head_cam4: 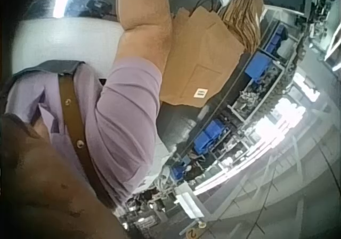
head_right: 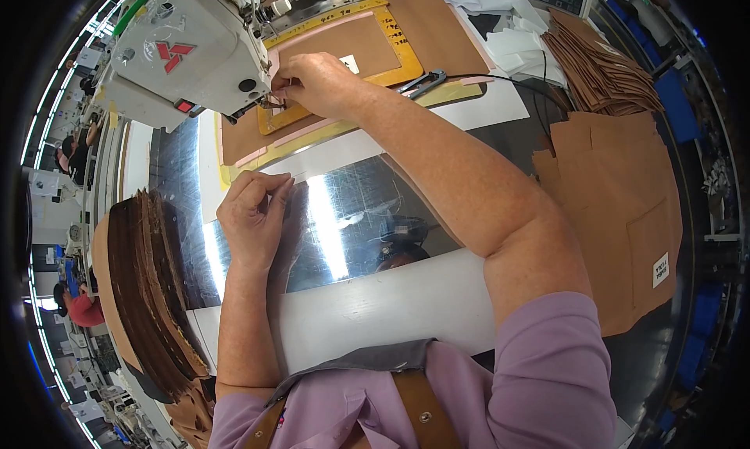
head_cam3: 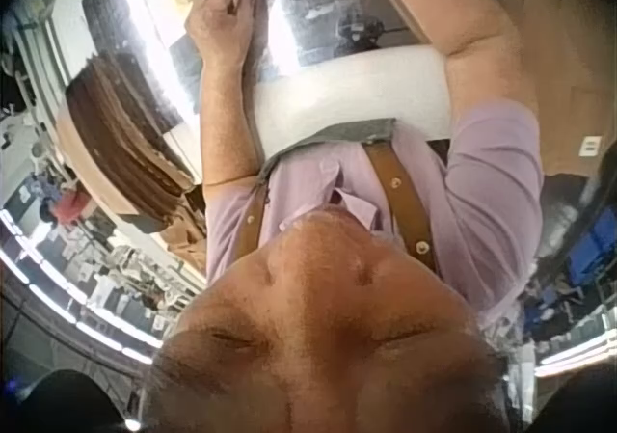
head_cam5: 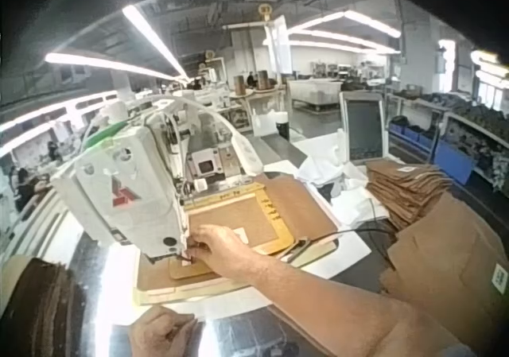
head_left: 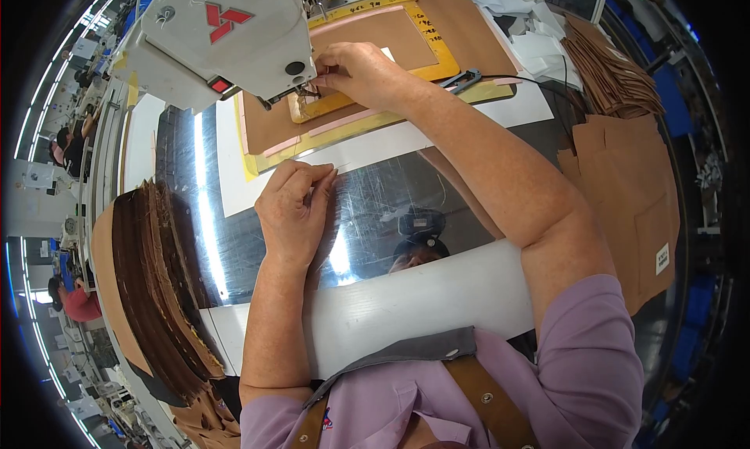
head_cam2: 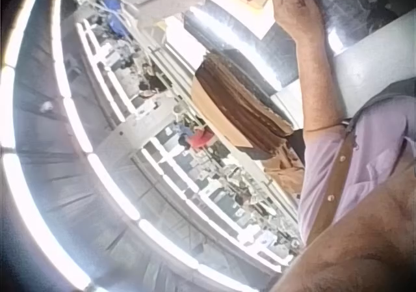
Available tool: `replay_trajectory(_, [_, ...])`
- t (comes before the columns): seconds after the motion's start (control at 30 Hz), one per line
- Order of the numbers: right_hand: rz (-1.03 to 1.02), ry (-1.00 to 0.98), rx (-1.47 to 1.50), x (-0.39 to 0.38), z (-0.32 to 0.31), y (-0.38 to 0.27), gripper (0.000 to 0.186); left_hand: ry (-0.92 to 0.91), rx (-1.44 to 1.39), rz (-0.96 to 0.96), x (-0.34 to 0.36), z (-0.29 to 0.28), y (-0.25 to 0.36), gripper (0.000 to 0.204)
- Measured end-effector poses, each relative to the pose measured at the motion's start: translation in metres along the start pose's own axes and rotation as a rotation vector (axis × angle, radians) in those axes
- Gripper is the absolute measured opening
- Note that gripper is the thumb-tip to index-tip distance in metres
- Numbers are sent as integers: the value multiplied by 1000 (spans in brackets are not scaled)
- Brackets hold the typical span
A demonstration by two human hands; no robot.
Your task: Operating an industrial sewing machine to stitch a leather component for a bag.
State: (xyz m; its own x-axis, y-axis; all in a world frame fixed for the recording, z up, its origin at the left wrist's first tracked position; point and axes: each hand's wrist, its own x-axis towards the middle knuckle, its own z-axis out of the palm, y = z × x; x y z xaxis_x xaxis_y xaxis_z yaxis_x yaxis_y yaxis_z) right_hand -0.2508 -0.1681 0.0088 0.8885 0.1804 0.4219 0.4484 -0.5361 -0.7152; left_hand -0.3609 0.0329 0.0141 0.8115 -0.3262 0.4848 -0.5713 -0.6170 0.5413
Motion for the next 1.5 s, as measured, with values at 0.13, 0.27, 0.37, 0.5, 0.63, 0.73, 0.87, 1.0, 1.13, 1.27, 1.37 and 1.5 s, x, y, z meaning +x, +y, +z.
replay_trajectory(0.13, [13,16,107,-1,-3,5,17,15,1,65,2,2,1,7])
replay_trajectory(0.27, [-126,78,-35,2,9,8,15,19,10,46,0,-2,-1,6])
replay_trajectory(0.37, [-212,100,-89,-1,9,12,14,0,40,29,0,-2,1,7])
replay_trajectory(0.5, [-226,109,-202,-5,5,12,11,-1,34,2,0,-2,1,7])
replay_trajectory(0.63, [-295,177,-315,-7,-12,8,10,35,42,65,0,0,-2,7])
replay_trajectory(0.73, [-174,237,-315,-6,-38,10,13,37,78,91,-2,2,-6,6])
replay_trajectory(0.87, [266,157,-509,-5,-115,23,38,30,169,170,-5,-1,-10,6])
replay_trajectory(1.0, [284,476,-506,-17,-182,95,22,15,221,214,-3,-2,-5,5])
replay_trajectory(1.13, [387,463,-758,-27,-211,149,28,16,219,241,-2,4,-3,3])
replay_trajectory(1.27, [497,296,-1025,-22,-194,150,28,11,257,231,-7,0,-10,4])
replay_trajectory(1.37, [568,259,-1172,-21,-215,151,26,5,254,239,-5,5,-5,4])
replay_trajectory(1.5, [433,544,-874,-12,-213,129,22,9,255,240,-10,2,-9,2])
